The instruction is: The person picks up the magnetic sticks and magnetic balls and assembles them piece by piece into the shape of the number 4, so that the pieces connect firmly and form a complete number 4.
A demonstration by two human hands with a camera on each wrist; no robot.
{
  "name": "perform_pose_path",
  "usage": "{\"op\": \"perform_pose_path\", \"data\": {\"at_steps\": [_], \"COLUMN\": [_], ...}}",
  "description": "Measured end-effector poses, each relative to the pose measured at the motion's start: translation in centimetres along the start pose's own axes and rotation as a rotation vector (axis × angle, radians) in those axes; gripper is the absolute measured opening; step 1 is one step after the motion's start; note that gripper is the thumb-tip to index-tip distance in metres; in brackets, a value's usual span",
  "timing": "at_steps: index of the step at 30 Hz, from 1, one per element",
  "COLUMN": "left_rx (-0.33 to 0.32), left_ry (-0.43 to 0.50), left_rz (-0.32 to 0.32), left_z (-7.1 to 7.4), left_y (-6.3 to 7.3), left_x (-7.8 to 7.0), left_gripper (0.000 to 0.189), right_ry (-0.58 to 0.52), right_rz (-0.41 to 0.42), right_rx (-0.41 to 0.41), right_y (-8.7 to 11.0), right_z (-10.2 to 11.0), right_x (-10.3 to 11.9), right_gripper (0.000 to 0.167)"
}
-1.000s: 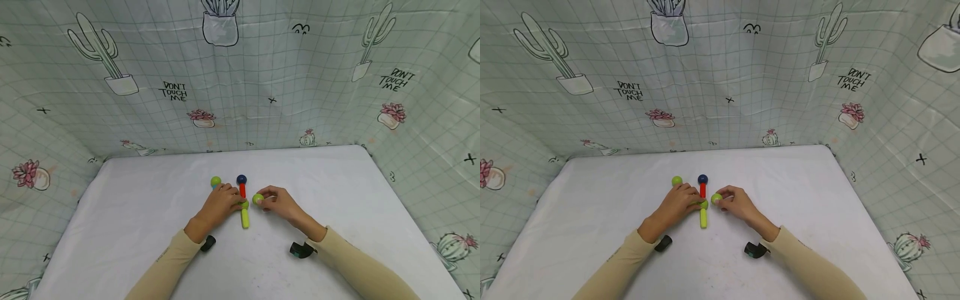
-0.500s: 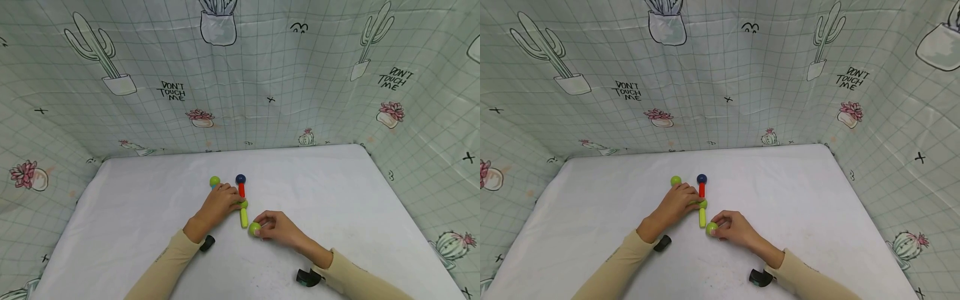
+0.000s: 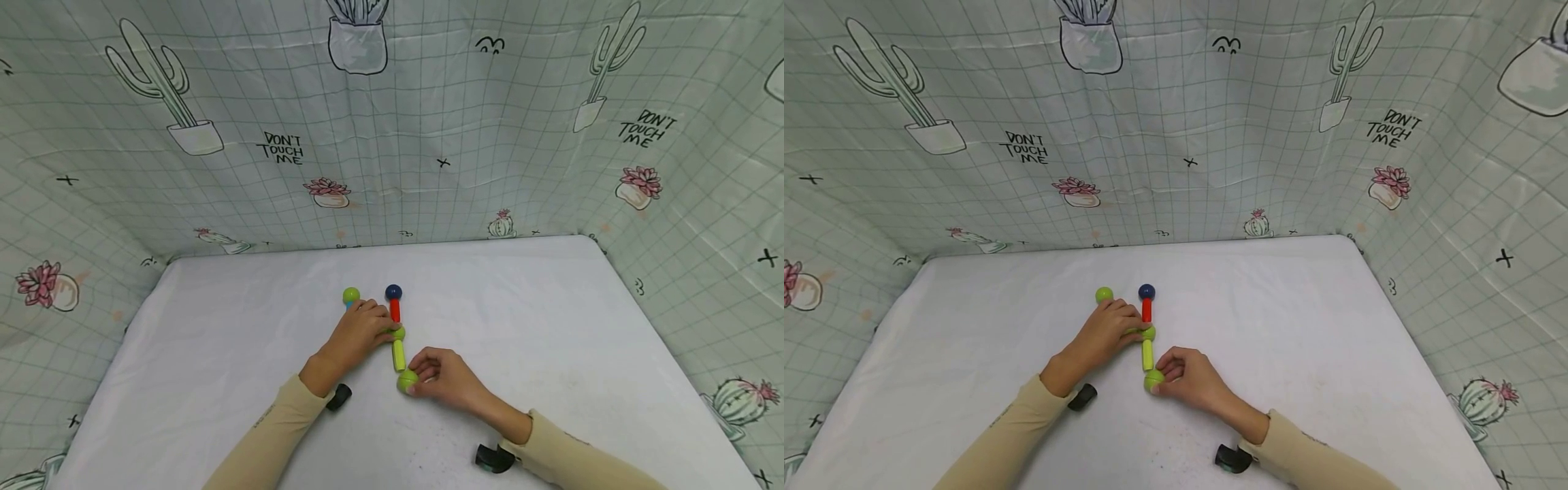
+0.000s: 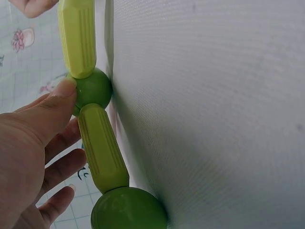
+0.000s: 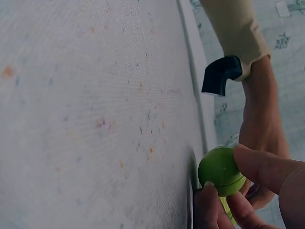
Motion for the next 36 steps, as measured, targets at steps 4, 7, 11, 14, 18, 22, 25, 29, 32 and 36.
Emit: {"op": "perform_pose_path", "data": {"at_steps": [4, 7, 11, 14, 18, 22, 25, 29, 32, 36], "left_rx": [-0.001, -0.002, -0.004, -0.002, 0.000, -0.007, -0.021, -0.025, -0.022, -0.021], "left_ry": [-0.002, -0.004, -0.003, 0.000, 0.001, 0.010, 0.025, 0.033, 0.041, 0.056], "left_rz": [-0.003, -0.005, -0.005, -0.002, 0.003, 0.007, 0.006, 0.005, 0.008, 0.012], "left_z": [0.0, 0.0, 0.0, 0.0, 0.0, -0.1, -0.1, -0.1, 0.1, 0.2], "left_y": [0.0, 0.0, 0.0, 0.0, 0.1, 0.3, 0.4, 0.4, 0.4, 0.3], "left_x": [0.0, -0.1, -0.1, -0.1, -0.1, -0.1, -0.1, -0.1, -0.2, -0.2], "left_gripper": [0.022, 0.022, 0.023, 0.024, 0.025, 0.025, 0.025, 0.025, 0.025, 0.024], "right_ry": [-0.006, -0.010, -0.008, -0.010, -0.005, 0.010, 0.022, 0.046, 0.052, 0.047], "right_rz": [0.017, 0.021, 0.014, 0.009, 0.013, 0.025, 0.033, 0.034, 0.037, 0.047], "right_rx": [-0.024, -0.038, -0.045, -0.036, -0.019, -0.008, -0.006, -0.003, 0.005, 0.003], "right_y": [-0.1, -0.1, -0.1, -0.1, -0.1, -0.1, -0.1, -0.2, -0.2, -0.2], "right_z": [-0.4, -0.6, -0.7, -0.7, -0.7, -0.7, -0.7, -0.7, -0.4, 0.3], "right_x": [0.1, 0.1, 0.1, 0.1, 0.2, 0.2, 0.1, 0.0, 0.0, 0.0], "right_gripper": [0.031, 0.032, 0.032, 0.032, 0.031, 0.030, 0.029, 0.027, 0.026, 0.025]}}
Point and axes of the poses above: each hand's wrist, its own y-axis away from the middle knuckle, its own z-axis out of the back of the hand, x = y × z, the point moved 2 cm from there along -y, towards the middle knuckle, and after that the axes turned 8 degrees about -z, right-handed, at the moved point
